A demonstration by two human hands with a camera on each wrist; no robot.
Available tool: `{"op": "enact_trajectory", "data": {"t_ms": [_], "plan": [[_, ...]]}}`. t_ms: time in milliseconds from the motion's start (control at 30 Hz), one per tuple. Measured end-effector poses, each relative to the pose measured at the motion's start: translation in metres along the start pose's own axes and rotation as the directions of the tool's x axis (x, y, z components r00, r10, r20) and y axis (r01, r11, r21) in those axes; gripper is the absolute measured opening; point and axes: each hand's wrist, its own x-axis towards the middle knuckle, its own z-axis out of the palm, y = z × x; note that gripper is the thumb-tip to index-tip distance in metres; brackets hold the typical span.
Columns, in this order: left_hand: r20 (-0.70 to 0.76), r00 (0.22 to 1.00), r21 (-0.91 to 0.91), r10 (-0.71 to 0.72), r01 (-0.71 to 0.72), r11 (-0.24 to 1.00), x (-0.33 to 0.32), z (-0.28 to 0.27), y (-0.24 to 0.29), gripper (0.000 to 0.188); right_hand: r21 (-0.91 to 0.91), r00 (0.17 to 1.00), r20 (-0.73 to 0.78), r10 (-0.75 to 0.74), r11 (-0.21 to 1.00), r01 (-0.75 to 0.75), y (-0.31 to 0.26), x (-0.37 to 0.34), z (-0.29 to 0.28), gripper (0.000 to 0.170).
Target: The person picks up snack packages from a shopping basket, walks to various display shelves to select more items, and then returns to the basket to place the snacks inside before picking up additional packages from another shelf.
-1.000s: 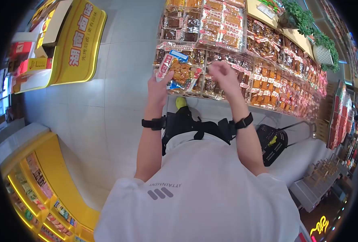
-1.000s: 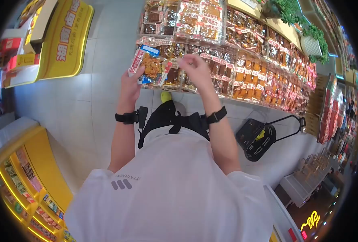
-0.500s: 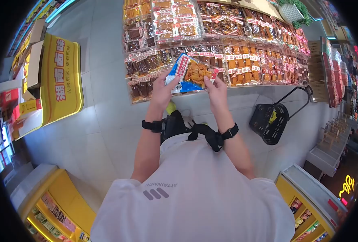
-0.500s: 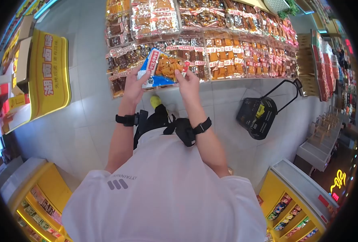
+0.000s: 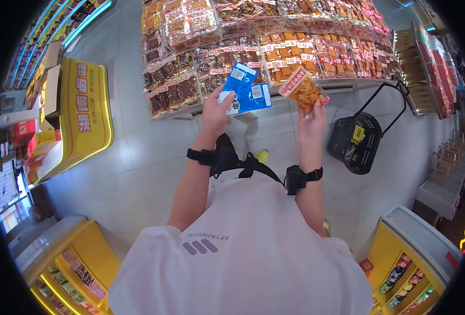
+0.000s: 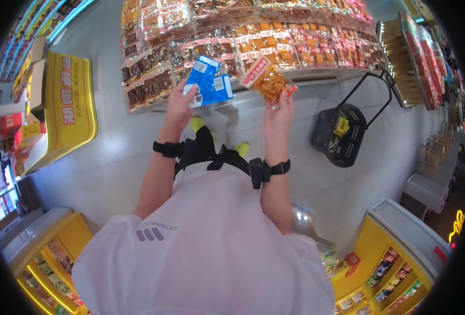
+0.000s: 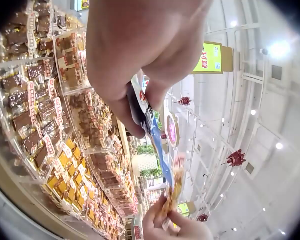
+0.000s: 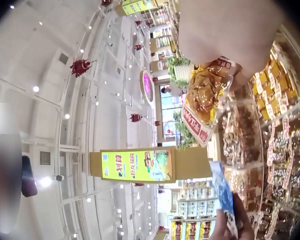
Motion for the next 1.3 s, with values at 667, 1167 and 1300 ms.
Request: {"op": "enact_trajectory", "data": {"t_ms": [667, 1167, 1300], "plan": [[0.540, -0.141, 0.722, -0.830, 0.584, 0.371, -0.036, 0.256, -0.126, 0.016, -0.881, 0.835, 0.433, -0.341, -0.356, 0.311, -0.225, -0.133, -0.130, 0.048], [0.458, -0.486, 0.644, -0.744, -0.396, 0.655, -0.233, 0.563, -0.371, 0.041, -0.113, 0.497, -0.799, -0.339, 0.896, 0.430, -0.330, -0.195, -0.469, 0.028], [0.601, -0.537, 0.791, -0.592, 0.294, 0.536, -0.374, 0.659, -0.393, 0.048, 0.046, 0.464, -0.839, -0.285, 0.812, 0.582, -0.377, -0.205, -0.541, 0.032]]}}
